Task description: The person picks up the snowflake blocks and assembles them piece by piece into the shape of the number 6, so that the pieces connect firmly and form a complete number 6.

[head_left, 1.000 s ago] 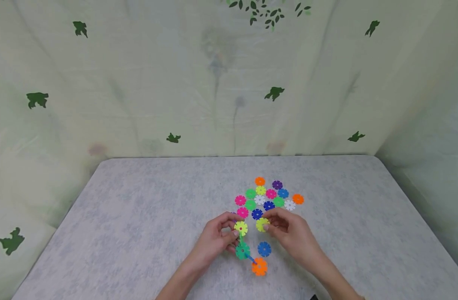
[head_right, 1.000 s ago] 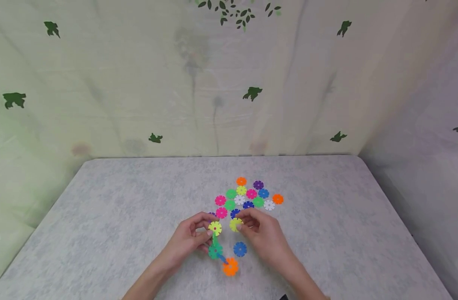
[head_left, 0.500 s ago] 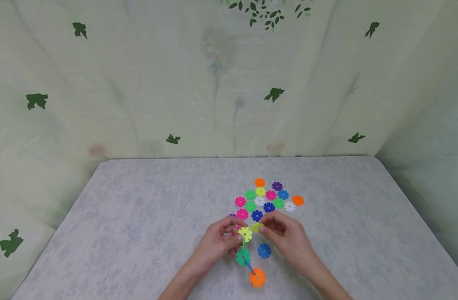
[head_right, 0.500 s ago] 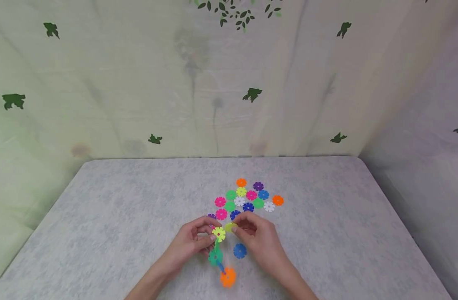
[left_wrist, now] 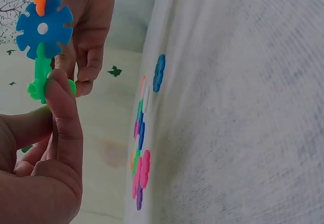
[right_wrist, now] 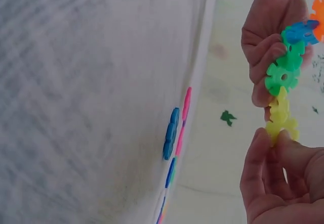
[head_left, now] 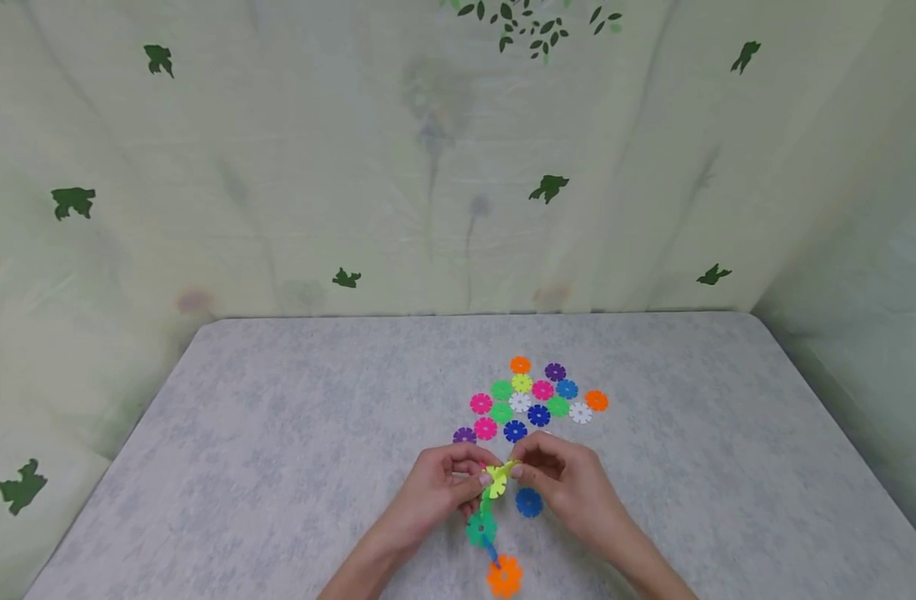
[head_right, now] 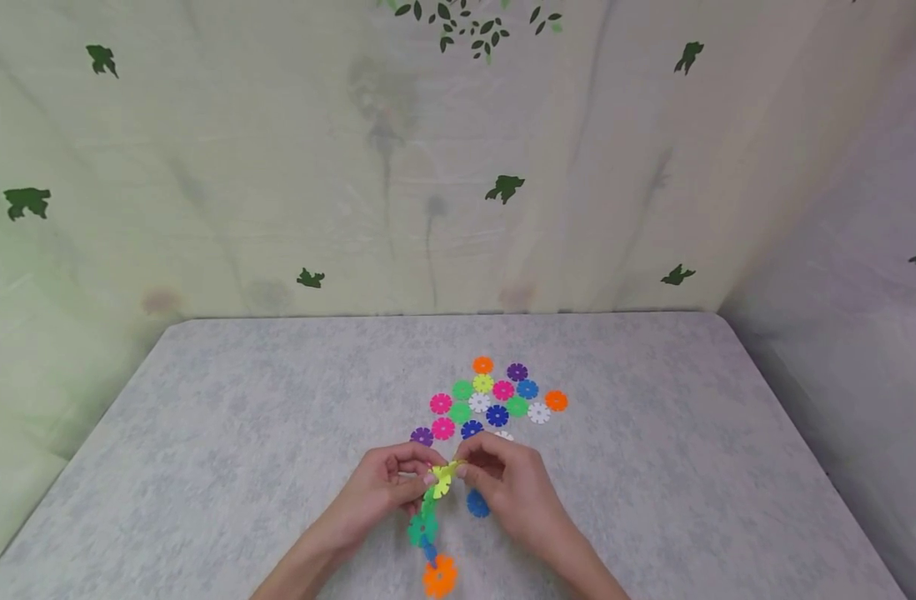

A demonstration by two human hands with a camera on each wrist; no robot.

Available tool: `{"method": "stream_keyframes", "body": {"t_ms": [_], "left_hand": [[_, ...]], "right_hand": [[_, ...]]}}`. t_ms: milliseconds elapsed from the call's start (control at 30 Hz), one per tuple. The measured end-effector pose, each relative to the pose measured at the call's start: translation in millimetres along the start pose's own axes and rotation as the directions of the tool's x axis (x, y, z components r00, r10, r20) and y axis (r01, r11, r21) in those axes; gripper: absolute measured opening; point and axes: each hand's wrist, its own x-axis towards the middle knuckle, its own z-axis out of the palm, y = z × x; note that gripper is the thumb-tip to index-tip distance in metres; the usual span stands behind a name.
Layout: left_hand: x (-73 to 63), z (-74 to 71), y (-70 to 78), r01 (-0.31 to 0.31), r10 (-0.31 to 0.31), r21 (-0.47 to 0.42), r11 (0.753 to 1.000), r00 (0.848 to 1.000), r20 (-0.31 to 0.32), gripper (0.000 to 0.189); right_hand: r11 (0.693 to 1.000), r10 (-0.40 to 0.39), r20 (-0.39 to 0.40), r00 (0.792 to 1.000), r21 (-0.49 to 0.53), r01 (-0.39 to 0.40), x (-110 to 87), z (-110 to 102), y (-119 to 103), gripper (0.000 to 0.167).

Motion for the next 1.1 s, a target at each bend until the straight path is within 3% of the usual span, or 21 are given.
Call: {"method": "stream_keyframes", "body": {"t_ms": [300,433,667,800,967,1100], "left_hand": [[1.3,2.6,-2.4,-0.013,0.013,-0.014,1.000,1.000,-0.012,0.016],[1.3,3.4,-4.4,-0.017,0.017,-0.014,1.000,1.000,0.012,0.020],[0.3,-1.7,-2.7,-0.055,0.056,0.064,0.996,0.998,-0.021,0.024],[-0.5,-6.3,-2.3,-0.083,0.087,0.084,0.993,0.995,-0.041,0.024],[-0.1,-10.1,-2.9,-0.083,0.086,0.068,0.994,0.995,-0.050,0.023],[0.1,-11.9,-3.0,-0.076,0.079,0.056,0.996,0.995,-0.052,0.022]], "right_hand": [[0.995,0.082,-0.009,0.997,0.066,-0.082,1.7,0,0,0.008],[0.990,0.109,0.009,0.994,0.084,-0.110,3.2,-2,2,0.010],[0.972,0.192,0.106,0.976,-0.154,-0.175,6.9,-10,6,0.022],[0.953,0.202,0.186,0.961,-0.265,-0.149,7.8,-17,10,0.022],[0.947,0.188,0.298,0.936,-0.308,-0.093,5.7,-24,16,0.025],[0.943,0.165,0.343,0.925,-0.330,-0.046,4.2,-26,21,0.027]]}}
